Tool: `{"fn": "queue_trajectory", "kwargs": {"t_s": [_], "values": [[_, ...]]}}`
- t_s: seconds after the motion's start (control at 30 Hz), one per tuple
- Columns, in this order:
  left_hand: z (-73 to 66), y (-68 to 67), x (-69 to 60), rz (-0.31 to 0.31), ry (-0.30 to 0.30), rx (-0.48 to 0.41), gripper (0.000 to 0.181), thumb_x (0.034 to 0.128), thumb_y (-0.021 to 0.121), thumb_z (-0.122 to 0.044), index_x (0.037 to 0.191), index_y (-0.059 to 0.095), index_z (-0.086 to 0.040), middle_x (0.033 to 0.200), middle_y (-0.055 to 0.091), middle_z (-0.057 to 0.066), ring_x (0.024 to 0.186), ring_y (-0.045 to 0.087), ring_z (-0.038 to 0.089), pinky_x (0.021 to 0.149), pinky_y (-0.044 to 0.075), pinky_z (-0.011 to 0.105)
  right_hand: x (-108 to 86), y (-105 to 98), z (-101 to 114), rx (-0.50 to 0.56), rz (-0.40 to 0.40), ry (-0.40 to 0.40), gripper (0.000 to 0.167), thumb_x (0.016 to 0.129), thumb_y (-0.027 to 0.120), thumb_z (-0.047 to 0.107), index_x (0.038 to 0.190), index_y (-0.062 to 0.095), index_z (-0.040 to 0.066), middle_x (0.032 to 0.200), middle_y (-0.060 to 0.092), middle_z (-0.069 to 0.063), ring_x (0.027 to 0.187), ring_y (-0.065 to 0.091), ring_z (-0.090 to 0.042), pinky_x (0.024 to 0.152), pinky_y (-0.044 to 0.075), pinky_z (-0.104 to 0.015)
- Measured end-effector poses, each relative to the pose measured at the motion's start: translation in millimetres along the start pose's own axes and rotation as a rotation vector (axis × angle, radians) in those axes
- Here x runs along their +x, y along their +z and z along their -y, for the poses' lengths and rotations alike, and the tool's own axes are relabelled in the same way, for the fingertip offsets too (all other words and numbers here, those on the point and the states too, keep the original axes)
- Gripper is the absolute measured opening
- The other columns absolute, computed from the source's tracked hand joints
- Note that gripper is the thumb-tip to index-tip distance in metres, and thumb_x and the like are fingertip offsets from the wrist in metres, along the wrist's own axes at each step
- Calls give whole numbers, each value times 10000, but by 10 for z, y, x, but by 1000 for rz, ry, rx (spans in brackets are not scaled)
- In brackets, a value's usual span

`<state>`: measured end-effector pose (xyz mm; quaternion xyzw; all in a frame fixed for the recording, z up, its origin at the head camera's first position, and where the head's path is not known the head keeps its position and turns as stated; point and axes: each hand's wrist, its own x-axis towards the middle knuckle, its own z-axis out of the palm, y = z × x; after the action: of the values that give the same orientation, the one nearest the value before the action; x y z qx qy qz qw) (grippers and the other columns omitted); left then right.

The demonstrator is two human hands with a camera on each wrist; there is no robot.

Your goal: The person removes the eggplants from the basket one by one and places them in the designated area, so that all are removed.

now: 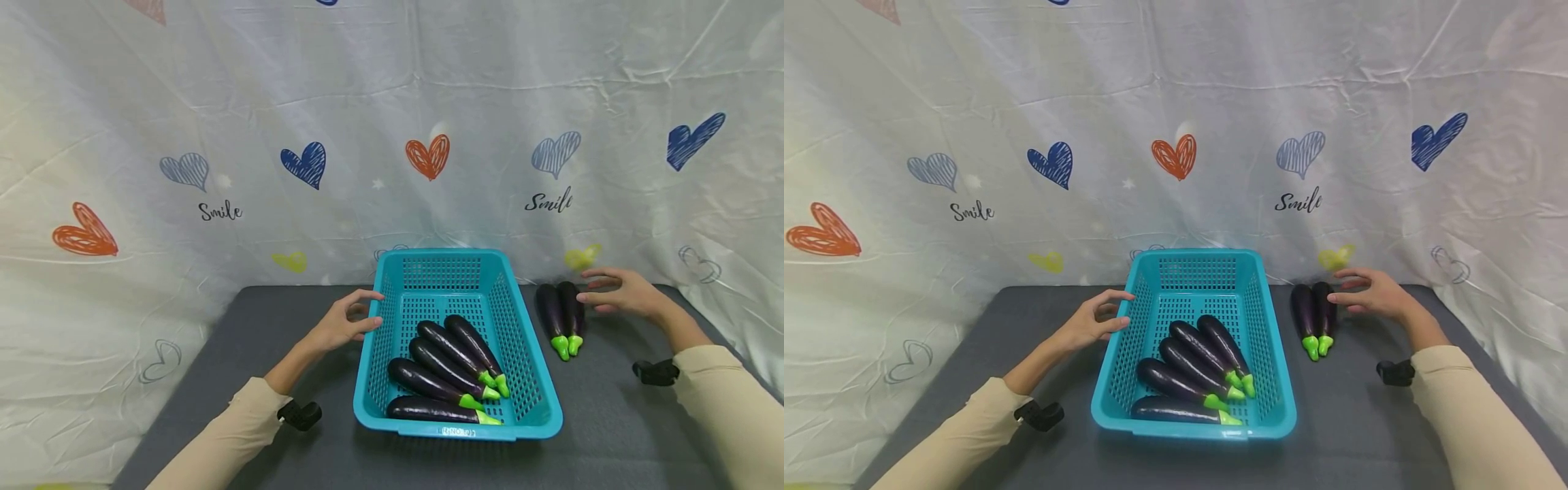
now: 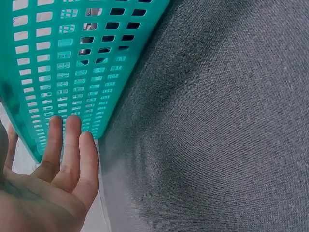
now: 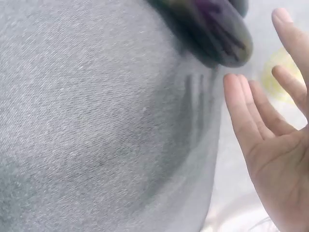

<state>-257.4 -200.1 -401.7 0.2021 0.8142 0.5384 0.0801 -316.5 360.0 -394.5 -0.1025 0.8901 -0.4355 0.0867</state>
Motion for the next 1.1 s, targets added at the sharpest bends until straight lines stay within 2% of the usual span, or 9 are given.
{"fn": "queue_trajectory", "kwargs": {"t_s": [0.23,0.47,0.67,0.87,1.1], "values": [[7,11,15,-4,-4,-6,472,1006,687,-212,1449,535,-157,1323,548,208,1118,608,338,818,579,482,26,-23,125,4,-68,-72,687,1018,664,341,1488,394,-81,1398,460,-361,1166,583,-438,851,573,-467],[13,0,8,2,-10,-18,485,1002,697,-243,1454,531,-187,1384,528,190,1201,571,341,836,574,482,29,33,352,44,-147,-123,614,1026,641,370,1435,484,-61,1348,529,-303,1024,655,-153,803,591,-364],[21,-40,-9,31,-20,-34,493,1004,691,-262,1465,520,-228,1411,511,167,1236,548,317,867,560,500,59,115,532,93,-154,-144,612,1019,655,360,1447,484,-43,1369,537,-275,1011,649,-60,844,578,-383],[27,-44,-15,40,-6,-56,506,999,694,-234,1472,523,-182,1424,506,172,1220,572,337,885,555,499,95,183,722,159,-136,-160,585,1016,664,347,1445,494,-13,1391,533,-222,1028,658,-82,871,569,-389],[34,-33,-1,4,50,-71,467,986,708,-164,1434,580,-130,1428,509,171,1131,652,293,879,565,442,137,270,1000,182,-97,-244,534,1028,655,291,1427,508,-33,1362,543,-249,1066,657,-152,862,569,-352]]}}
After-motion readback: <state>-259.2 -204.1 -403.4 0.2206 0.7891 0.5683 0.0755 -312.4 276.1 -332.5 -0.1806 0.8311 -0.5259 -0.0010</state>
